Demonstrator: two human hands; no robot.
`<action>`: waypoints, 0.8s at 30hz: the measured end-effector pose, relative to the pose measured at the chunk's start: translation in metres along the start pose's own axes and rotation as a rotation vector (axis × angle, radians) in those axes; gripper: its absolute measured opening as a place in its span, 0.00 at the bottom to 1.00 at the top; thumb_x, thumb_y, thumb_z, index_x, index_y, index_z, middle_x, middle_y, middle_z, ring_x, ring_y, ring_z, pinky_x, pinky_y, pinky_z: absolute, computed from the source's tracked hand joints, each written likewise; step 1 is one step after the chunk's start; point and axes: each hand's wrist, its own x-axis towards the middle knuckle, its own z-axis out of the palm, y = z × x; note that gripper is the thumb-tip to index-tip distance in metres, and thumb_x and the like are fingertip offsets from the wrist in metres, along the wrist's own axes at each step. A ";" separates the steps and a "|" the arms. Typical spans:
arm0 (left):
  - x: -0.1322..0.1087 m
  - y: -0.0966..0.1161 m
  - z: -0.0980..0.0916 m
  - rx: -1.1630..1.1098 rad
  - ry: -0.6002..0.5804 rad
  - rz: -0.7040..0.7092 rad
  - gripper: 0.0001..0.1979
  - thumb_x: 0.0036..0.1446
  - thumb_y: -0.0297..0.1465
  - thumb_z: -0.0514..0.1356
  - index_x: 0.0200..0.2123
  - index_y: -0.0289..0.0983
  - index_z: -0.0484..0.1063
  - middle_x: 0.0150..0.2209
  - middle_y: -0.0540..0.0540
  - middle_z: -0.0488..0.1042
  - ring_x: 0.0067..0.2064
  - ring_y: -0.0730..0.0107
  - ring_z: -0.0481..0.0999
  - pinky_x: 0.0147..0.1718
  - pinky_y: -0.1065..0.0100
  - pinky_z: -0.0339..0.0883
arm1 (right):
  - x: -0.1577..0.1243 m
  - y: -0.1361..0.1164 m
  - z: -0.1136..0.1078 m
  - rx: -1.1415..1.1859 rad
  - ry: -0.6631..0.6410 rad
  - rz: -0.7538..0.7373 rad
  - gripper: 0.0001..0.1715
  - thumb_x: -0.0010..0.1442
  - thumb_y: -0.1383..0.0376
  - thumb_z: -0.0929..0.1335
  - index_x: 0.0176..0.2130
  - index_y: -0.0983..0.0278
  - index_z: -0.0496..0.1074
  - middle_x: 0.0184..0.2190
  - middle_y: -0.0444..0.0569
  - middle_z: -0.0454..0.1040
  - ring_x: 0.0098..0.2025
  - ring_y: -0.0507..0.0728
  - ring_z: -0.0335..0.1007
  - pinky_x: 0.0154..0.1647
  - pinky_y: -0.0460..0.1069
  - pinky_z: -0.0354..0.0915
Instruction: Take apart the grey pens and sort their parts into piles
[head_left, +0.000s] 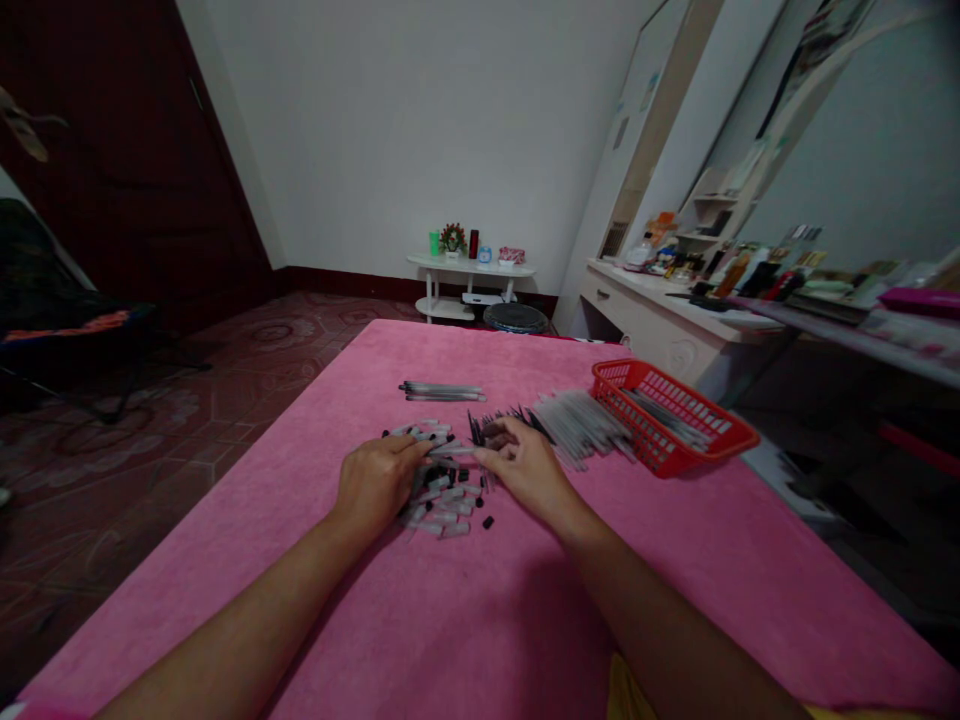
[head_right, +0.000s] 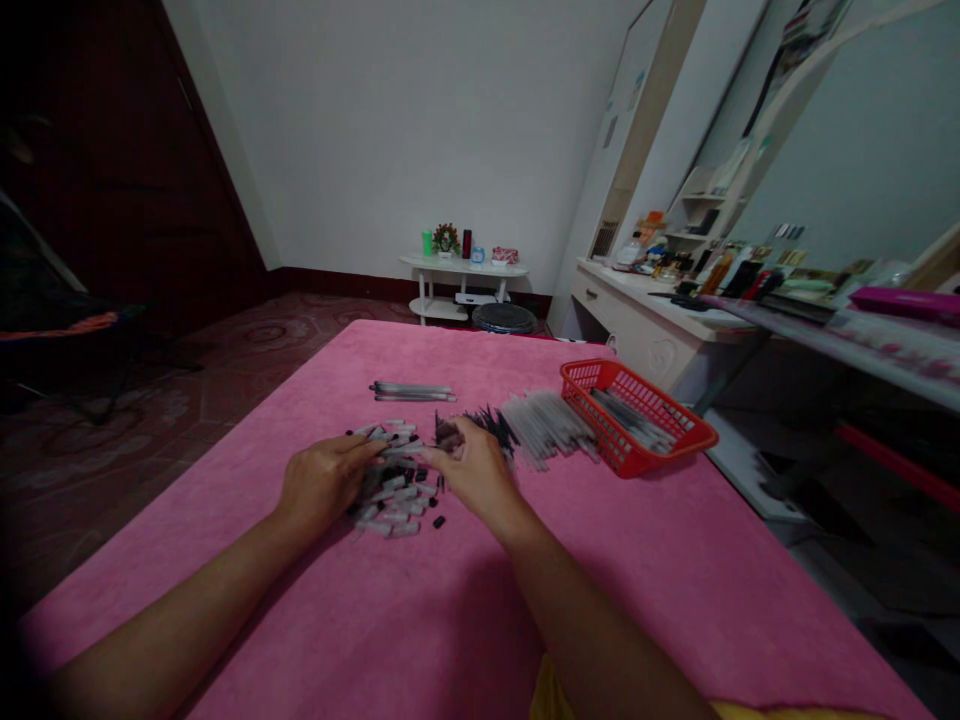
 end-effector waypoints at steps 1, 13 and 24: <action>0.000 0.000 0.000 -0.001 -0.007 0.006 0.13 0.61 0.34 0.53 0.42 0.43 0.77 0.32 0.46 0.78 0.30 0.65 0.74 0.25 0.68 0.57 | 0.000 0.001 0.000 -0.016 -0.007 0.013 0.10 0.53 0.62 0.68 0.33 0.67 0.72 0.27 0.46 0.72 0.28 0.52 0.66 0.27 0.45 0.60; 0.001 0.002 -0.002 0.010 -0.028 0.029 0.13 0.61 0.33 0.54 0.43 0.43 0.77 0.32 0.46 0.78 0.30 0.64 0.74 0.25 0.68 0.56 | 0.000 0.006 0.001 -0.025 -0.057 0.023 0.10 0.56 0.63 0.65 0.27 0.66 0.71 0.20 0.44 0.69 0.23 0.51 0.64 0.24 0.45 0.57; 0.001 -0.004 -0.001 0.062 -0.095 -0.052 0.14 0.59 0.30 0.52 0.44 0.42 0.74 0.36 0.46 0.79 0.34 0.63 0.77 0.29 0.68 0.61 | 0.003 -0.007 -0.015 -0.170 0.120 -0.288 0.10 0.51 0.75 0.65 0.31 0.65 0.74 0.31 0.47 0.74 0.35 0.53 0.68 0.37 0.46 0.61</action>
